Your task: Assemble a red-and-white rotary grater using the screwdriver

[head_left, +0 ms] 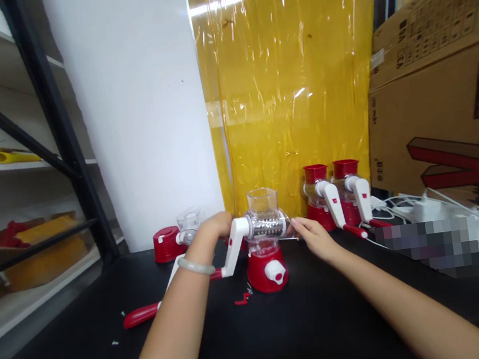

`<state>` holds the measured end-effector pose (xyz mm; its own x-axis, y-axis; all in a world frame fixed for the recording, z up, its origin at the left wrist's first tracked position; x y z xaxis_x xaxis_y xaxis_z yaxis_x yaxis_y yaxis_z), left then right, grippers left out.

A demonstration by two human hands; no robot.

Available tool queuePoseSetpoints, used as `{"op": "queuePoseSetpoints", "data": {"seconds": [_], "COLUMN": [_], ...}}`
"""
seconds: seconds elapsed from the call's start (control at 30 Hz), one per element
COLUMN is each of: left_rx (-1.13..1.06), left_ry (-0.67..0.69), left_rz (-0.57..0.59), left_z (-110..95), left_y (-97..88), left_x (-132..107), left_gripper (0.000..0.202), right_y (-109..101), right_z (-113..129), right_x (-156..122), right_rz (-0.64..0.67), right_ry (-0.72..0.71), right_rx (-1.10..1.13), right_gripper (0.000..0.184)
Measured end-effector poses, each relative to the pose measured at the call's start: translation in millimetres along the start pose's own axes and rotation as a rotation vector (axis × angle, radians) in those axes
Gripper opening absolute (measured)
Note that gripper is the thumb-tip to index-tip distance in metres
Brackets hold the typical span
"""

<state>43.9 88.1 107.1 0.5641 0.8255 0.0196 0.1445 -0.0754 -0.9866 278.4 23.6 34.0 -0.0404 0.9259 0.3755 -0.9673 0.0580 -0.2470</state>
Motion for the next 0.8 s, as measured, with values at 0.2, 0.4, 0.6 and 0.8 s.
{"op": "queuePoseSetpoints", "data": {"seconds": [0.2, 0.4, 0.6, 0.8], "left_rx": [0.112, 0.038, -0.115, -0.091], "left_ry": [0.016, 0.342, 0.673, 0.674], "left_rz": [-0.393, -1.292, -1.194, -0.989], "left_z": [1, -40, -79, -80], "left_y": [-67.9, -110.9, -89.0, -75.5], "left_x": [-44, -98, -75, -58], "left_gripper": [0.019, 0.01, 0.006, 0.012], "right_y": [-1, 1, 1, 1], "right_z": [-1, 1, 5, 7], "right_x": [-1, -2, -4, -5], "right_rz": [0.005, -0.011, -0.038, -0.037], "right_ry": [0.015, 0.01, -0.001, 0.0], "right_rx": [-0.003, -0.004, -0.024, -0.05], "right_gripper": [0.054, 0.055, 0.054, 0.054]}}
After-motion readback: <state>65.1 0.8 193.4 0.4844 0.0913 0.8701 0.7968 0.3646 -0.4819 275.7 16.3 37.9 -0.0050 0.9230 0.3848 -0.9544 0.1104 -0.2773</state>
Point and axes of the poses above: each hand's wrist, its own x-axis towards the middle knuckle, its own y-axis out of the palm, z = x × y, the point moved 5 cm from there along x, towards the middle knuckle, and after that the axes turned 14 degrees about y, right-handed, at the moved point
